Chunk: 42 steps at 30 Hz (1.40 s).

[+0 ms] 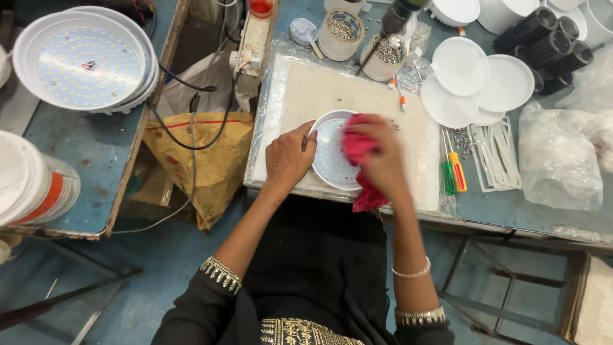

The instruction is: The person assembles LED light fixtures by using a green electric screwdriver to fasten screws into the back of circular LED panels. They wipe the LED surface with a red cloth, attach a white plastic bracket, and secure it with screws. The person repeats these steps on multiple units at a cluttered workbench.

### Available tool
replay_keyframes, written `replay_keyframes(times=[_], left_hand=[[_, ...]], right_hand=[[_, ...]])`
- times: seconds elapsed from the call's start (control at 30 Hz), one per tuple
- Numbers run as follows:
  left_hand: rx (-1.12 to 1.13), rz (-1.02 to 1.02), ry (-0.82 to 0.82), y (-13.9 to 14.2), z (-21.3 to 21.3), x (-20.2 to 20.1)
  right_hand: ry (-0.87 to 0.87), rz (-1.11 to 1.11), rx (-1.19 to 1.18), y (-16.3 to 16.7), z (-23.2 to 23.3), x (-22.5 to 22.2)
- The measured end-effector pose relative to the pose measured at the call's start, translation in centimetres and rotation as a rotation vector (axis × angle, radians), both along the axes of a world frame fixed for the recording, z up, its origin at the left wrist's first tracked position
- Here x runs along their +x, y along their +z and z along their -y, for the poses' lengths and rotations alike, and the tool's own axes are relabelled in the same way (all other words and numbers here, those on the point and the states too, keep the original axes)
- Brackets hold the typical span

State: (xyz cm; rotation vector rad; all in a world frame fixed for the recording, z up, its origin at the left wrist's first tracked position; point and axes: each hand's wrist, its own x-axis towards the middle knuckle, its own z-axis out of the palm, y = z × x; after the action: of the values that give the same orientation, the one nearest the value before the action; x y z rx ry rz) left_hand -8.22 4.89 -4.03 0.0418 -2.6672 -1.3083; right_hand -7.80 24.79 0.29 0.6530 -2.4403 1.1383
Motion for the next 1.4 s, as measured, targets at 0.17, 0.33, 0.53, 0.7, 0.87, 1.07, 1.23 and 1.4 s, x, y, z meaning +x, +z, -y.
replay_keyframes(times=[0.17,0.33,0.53,0.7,0.87,1.07,1.23,1.4], left_hand=[[-0.022,-0.077,0.035,-0.7,-0.5,-0.7],[0.026,-0.074,0.036,-1.3,-0.4,-1.5],[0.052,-0.122,-0.021,-1.6,0.2,-1.7],[0.045,-0.095,0.011,-1.1,0.0,-1.3],[0.046,-0.053,-0.004,-0.6,0.2,-1.3],[0.058,-0.077,-0.005,-0.8,0.4,-1.0],[0.007,-0.122,0.023,-1.3,0.0,-0.9],[-0.015,-0.135,0.056,-1.4,-0.4,-0.9]], right_hand=[[0.128,0.108,0.326,-0.3,2.2,0.5],[0.23,0.179,0.387,1.1,1.3,2.4],[0.045,-0.088,0.325,-0.9,5.4,-0.3],[0.131,0.043,0.408,0.0,4.0,1.3],[0.213,0.178,0.426,1.3,0.0,2.2],[-0.295,0.358,0.094,2.6,-2.7,-1.8],[-0.31,0.266,0.367,-0.1,1.3,-0.9],[-0.092,0.199,0.4,-1.8,2.5,2.4]])
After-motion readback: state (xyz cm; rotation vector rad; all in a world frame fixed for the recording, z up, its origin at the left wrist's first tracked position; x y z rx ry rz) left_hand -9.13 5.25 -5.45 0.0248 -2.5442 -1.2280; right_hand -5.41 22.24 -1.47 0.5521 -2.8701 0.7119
